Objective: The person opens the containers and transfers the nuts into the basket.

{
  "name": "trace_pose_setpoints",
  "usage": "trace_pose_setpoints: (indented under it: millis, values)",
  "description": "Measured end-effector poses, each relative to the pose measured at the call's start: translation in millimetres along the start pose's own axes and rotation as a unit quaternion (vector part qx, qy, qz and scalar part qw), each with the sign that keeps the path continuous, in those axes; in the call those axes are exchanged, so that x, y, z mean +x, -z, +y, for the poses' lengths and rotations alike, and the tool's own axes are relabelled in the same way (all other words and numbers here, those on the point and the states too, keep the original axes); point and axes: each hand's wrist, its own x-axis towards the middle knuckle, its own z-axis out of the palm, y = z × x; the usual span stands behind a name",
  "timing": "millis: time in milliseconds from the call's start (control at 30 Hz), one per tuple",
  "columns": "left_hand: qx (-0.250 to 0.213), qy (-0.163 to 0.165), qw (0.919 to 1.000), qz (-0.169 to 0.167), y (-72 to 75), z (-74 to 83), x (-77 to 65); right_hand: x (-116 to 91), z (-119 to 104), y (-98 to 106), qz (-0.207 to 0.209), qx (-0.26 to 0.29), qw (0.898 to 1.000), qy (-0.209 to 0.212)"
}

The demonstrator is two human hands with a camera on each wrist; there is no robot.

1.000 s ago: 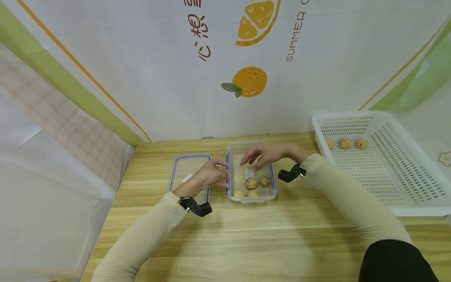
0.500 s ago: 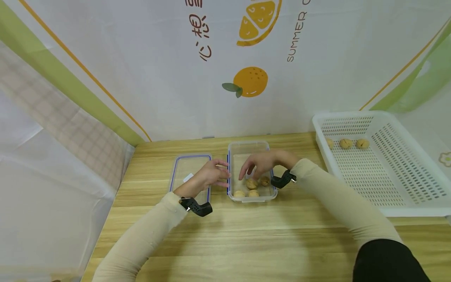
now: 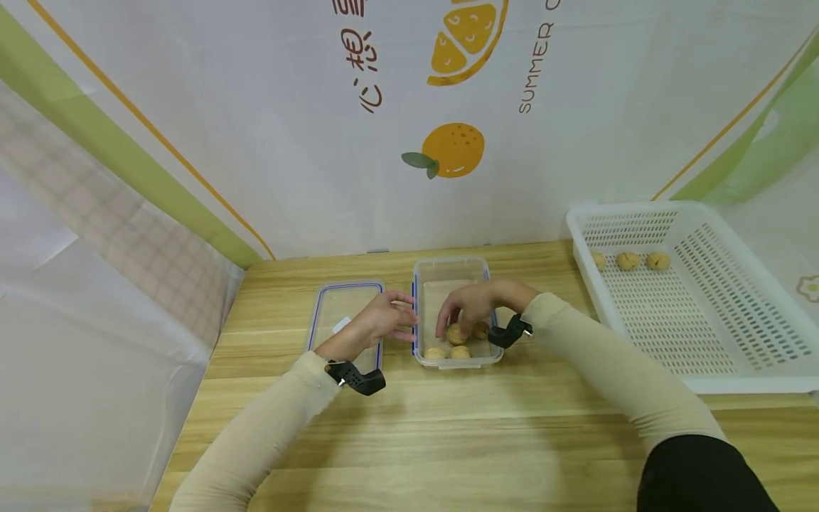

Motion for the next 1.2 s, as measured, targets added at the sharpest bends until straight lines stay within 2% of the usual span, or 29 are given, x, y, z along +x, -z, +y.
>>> trace_pose_setpoints:
  millis: [700, 967, 1200]
  values:
    - [0.002, -0.008, 1.0000, -0.002, 0.0, -0.9, -0.5, 4.9, 1.9, -4.3, 0.025, -0.005, 0.999, -0.032]
    - [0.004, -0.010, 0.9999, -0.004, 0.7, -1.2, 0.2, 5.3, -1.1, -0.7, 0.017, 0.015, 1.000, -0.013]
    - [0.002, -0.006, 1.0000, 0.002, 0.3, -1.5, 0.0, 3.1, -3.7, -1.6, 0.022, 0.010, 1.000, -0.007]
